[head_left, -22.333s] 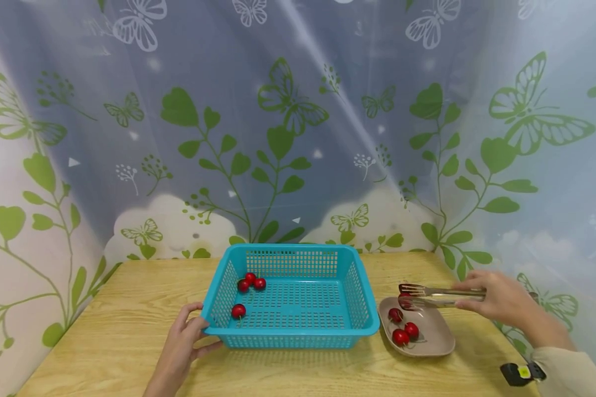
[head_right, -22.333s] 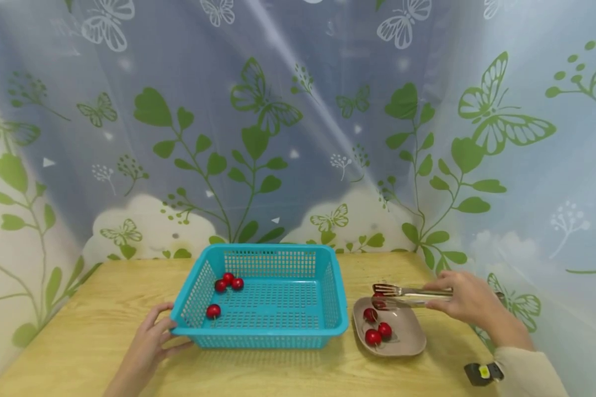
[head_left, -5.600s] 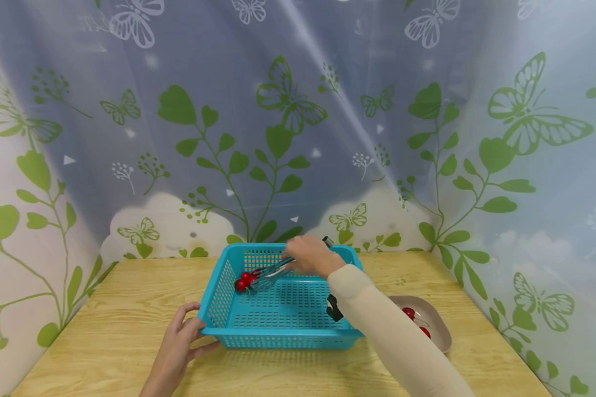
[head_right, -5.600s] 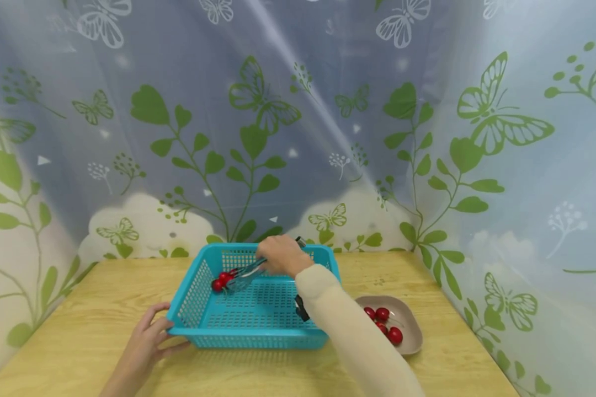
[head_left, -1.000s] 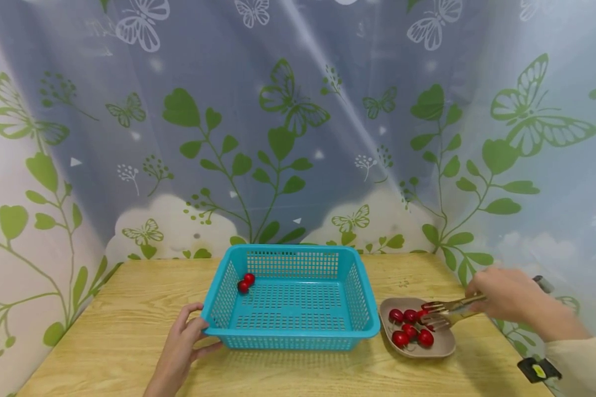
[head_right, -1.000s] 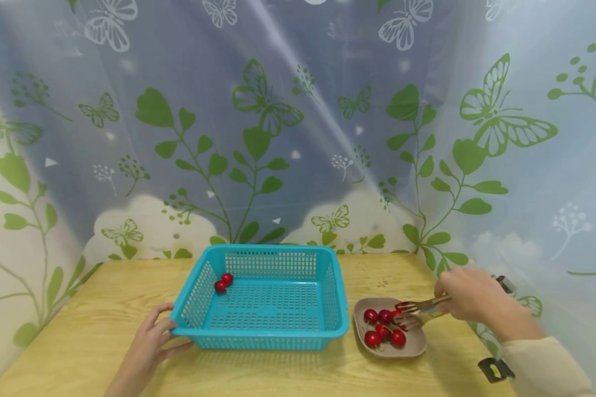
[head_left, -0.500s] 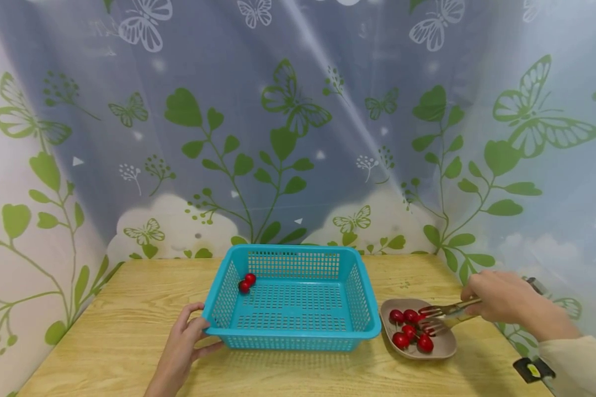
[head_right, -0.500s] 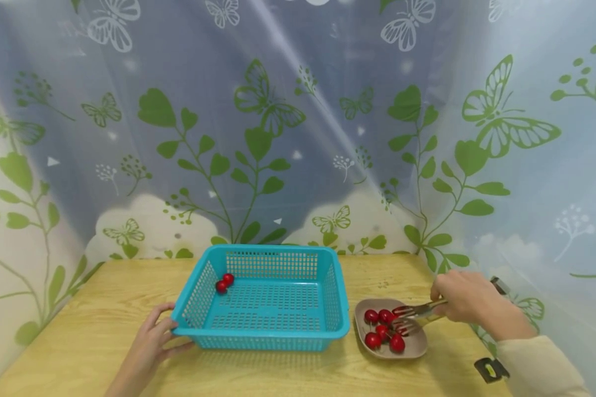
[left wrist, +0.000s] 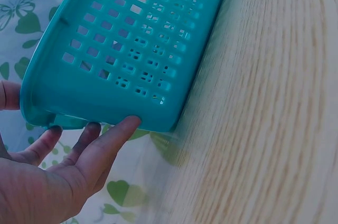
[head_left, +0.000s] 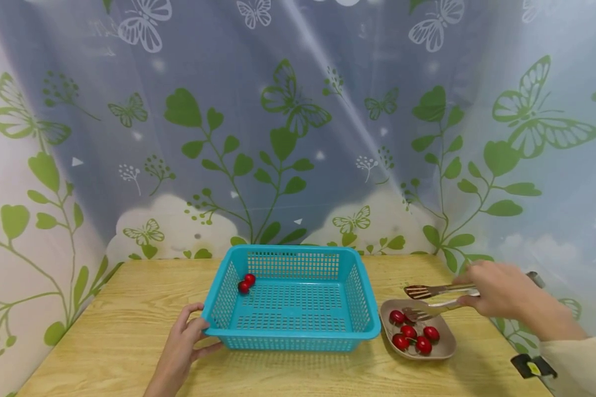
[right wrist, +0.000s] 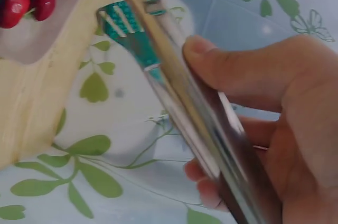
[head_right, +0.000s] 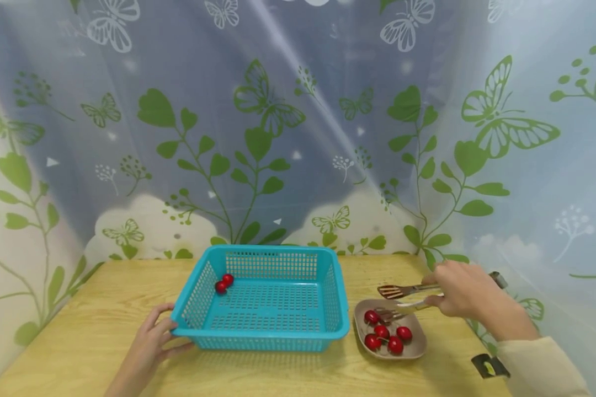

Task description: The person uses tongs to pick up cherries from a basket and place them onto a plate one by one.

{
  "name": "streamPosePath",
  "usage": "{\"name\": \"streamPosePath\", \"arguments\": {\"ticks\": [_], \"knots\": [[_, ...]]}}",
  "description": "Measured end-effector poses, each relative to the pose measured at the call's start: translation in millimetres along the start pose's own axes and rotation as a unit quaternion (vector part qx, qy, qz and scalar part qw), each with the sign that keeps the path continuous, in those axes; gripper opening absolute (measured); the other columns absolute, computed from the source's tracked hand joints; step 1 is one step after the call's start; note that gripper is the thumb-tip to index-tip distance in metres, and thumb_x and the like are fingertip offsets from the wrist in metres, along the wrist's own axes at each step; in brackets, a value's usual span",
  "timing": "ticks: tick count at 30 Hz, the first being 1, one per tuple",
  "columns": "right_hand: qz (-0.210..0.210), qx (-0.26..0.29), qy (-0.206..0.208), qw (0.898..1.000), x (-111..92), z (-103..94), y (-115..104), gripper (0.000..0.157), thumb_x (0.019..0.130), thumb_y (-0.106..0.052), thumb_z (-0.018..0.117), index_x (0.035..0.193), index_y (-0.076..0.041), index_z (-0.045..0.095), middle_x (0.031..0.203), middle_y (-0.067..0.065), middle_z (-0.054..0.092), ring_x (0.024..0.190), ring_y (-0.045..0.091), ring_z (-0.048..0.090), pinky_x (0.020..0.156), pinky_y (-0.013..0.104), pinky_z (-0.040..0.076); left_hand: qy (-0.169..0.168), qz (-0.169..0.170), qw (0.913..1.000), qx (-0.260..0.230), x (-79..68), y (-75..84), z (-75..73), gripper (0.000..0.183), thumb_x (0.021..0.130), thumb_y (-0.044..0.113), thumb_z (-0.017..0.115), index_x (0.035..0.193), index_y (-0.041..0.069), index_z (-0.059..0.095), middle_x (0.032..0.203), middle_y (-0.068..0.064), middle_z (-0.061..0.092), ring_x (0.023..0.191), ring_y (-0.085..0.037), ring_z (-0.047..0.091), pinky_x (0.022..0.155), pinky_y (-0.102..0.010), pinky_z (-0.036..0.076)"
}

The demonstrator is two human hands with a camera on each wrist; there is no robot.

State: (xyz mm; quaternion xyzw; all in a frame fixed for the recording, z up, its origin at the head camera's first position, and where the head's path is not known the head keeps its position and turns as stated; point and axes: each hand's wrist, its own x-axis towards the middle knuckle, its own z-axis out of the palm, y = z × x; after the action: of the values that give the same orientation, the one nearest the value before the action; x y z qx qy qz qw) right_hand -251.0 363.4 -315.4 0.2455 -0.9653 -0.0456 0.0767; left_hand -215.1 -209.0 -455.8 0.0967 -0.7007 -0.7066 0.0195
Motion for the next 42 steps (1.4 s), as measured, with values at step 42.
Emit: {"name": "streamPosePath", "arguments": {"ticks": [42], "knots": [[-0.212, 0.056, 0.208, 0.953, 148, 6.3, -118, 0.039, 0.085, -0.029, 0.084, 0.117, -0.008, 0.077, 0.106, 0.005, 0.070, 0.087, 0.017, 0.064, 0.067, 0.031, 0.058, 0.001, 0.001, 1.0000, -0.002, 1.0, 0.0, -0.1, 0.046, 0.100, 0.015, 0.046, 0.144, 0.008, 0.039, 0.145, -0.032, 0.052, 0.105, -0.028, 0.072, 0.087, -0.053, 0.066]]}}
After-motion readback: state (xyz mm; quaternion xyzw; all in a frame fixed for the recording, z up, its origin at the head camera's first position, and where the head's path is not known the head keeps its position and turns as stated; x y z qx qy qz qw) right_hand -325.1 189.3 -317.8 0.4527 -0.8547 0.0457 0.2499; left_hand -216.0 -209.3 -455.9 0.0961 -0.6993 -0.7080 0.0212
